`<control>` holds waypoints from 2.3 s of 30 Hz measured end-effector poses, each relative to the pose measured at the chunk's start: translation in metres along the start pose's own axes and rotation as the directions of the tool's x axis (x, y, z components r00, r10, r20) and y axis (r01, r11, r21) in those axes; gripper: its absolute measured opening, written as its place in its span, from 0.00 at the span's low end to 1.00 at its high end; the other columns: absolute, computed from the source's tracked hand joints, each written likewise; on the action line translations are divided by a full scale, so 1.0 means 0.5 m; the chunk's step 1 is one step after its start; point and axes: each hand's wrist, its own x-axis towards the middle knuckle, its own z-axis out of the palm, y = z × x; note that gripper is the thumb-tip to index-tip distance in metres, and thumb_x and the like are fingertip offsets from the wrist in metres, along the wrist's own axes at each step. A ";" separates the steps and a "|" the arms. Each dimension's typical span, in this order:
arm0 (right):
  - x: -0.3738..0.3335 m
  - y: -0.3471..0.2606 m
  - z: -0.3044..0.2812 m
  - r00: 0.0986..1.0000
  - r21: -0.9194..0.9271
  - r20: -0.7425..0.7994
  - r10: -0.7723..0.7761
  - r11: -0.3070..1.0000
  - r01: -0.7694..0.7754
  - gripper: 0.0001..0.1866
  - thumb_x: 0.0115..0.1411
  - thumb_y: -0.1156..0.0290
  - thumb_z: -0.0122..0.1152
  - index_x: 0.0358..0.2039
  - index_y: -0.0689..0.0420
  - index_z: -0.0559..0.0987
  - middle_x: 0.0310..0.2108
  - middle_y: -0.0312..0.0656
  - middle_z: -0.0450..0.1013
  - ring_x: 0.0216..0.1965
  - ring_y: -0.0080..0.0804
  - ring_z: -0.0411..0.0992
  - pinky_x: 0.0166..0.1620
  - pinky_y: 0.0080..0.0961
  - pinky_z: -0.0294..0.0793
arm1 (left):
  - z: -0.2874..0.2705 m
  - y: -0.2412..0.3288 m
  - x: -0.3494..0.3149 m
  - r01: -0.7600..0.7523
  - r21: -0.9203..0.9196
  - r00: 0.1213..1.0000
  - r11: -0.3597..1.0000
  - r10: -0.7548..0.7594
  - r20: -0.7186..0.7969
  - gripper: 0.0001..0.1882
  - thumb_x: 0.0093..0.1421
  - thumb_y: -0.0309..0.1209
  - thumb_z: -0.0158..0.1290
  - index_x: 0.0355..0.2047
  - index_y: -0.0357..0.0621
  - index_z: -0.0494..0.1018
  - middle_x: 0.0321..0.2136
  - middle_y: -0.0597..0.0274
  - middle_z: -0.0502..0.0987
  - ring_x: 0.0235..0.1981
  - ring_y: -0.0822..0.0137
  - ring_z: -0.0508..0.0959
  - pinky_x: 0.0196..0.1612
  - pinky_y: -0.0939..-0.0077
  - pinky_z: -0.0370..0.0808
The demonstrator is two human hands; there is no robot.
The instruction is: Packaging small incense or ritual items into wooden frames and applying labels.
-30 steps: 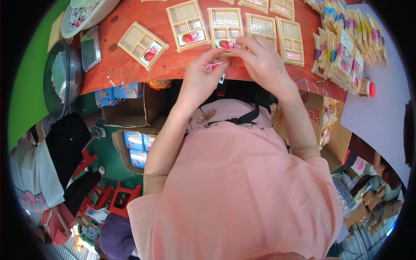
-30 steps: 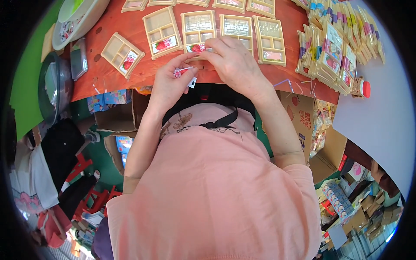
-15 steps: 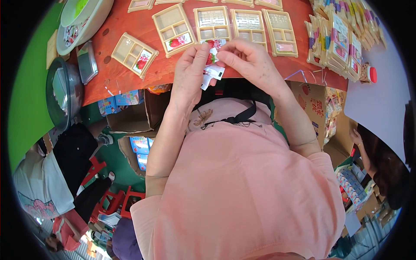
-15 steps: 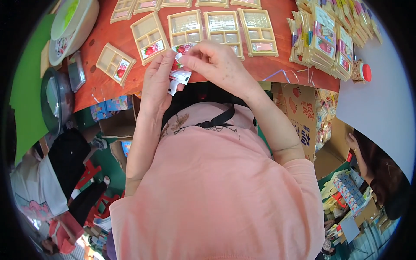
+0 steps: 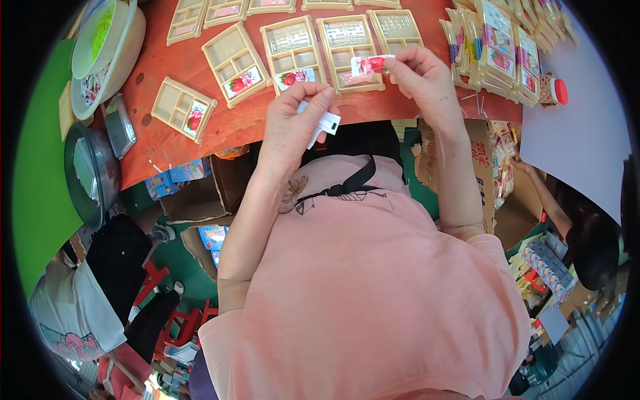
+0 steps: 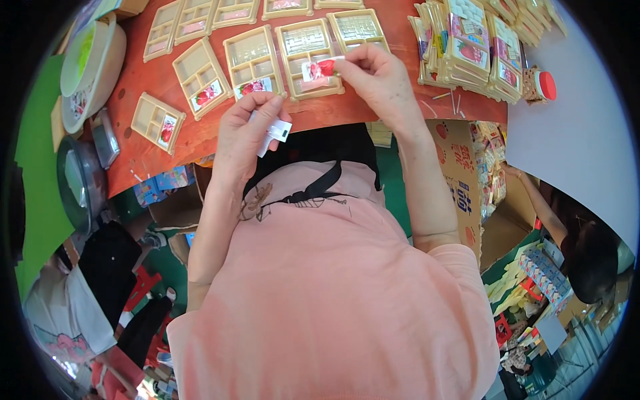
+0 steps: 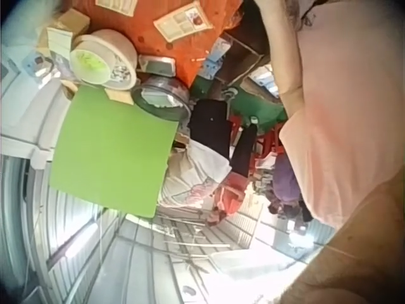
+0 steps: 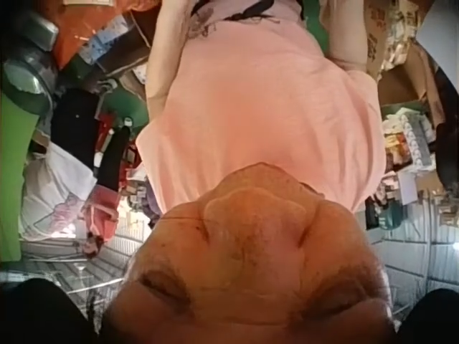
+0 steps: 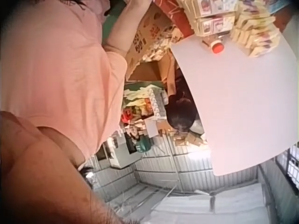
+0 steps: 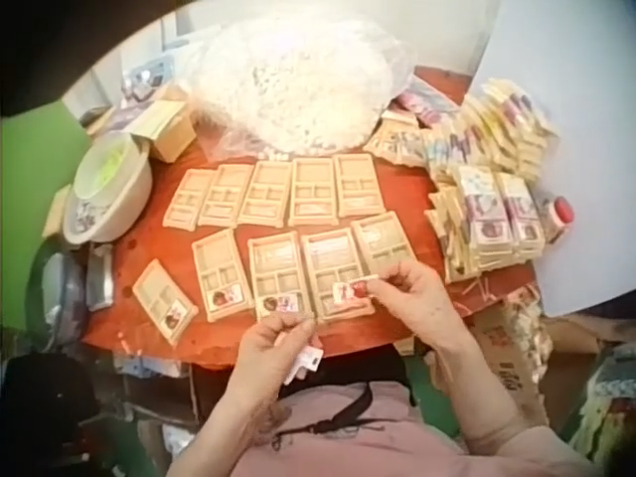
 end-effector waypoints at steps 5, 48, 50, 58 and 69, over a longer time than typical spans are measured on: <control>-0.016 0.043 0.043 0.984 -0.205 -0.041 -0.176 0.965 0.164 0.07 0.61 0.72 0.63 0.37 0.61 0.77 0.26 0.32 0.73 0.27 0.15 0.67 0.30 0.15 0.67 | 0.038 -0.019 0.005 -0.062 0.143 0.988 0.988 0.040 0.152 0.19 0.65 0.32 0.54 0.54 0.39 0.71 0.24 0.65 0.77 0.18 0.81 0.72 0.17 0.87 0.66; -0.030 0.080 -0.073 0.829 -0.834 -0.113 -0.548 0.506 0.221 0.09 0.57 0.77 0.59 0.39 0.57 0.79 0.38 0.42 0.72 0.34 0.44 0.75 0.35 0.36 0.77 | 0.197 -0.014 0.127 -0.586 0.772 0.620 -0.245 0.478 0.622 0.11 0.53 0.25 0.53 0.38 0.39 0.76 0.34 0.55 0.70 0.27 0.62 0.79 0.28 0.68 0.78; -0.040 0.065 -0.068 0.825 -0.831 -0.125 -0.551 0.512 0.217 0.10 0.57 0.78 0.59 0.40 0.57 0.79 0.39 0.42 0.72 0.35 0.44 0.75 0.35 0.36 0.77 | 0.204 -0.011 0.123 -0.578 0.763 0.612 -0.289 0.465 0.640 0.10 0.53 0.26 0.53 0.37 0.38 0.75 0.33 0.55 0.70 0.28 0.63 0.79 0.28 0.69 0.78; -0.049 0.070 -0.053 0.853 -0.848 -0.046 -0.520 0.472 0.241 0.15 0.56 0.81 0.57 0.44 0.56 0.79 0.43 0.44 0.71 0.38 0.42 0.76 0.37 0.35 0.77 | 0.185 -0.010 0.103 -0.625 0.761 0.598 -0.175 0.519 0.611 0.10 0.54 0.25 0.54 0.37 0.37 0.74 0.34 0.53 0.70 0.33 0.61 0.79 0.30 0.69 0.78; -0.050 0.002 0.086 0.971 -0.168 -0.003 -0.241 0.957 0.237 0.15 0.60 0.75 0.63 0.48 0.61 0.76 0.34 0.32 0.71 0.30 0.15 0.67 0.34 0.13 0.68 | 0.149 0.013 0.079 -0.329 -0.273 0.932 0.904 0.263 -0.250 0.12 0.58 0.20 0.42 0.42 0.40 0.69 0.38 0.62 0.69 0.39 0.72 0.69 0.46 0.78 0.67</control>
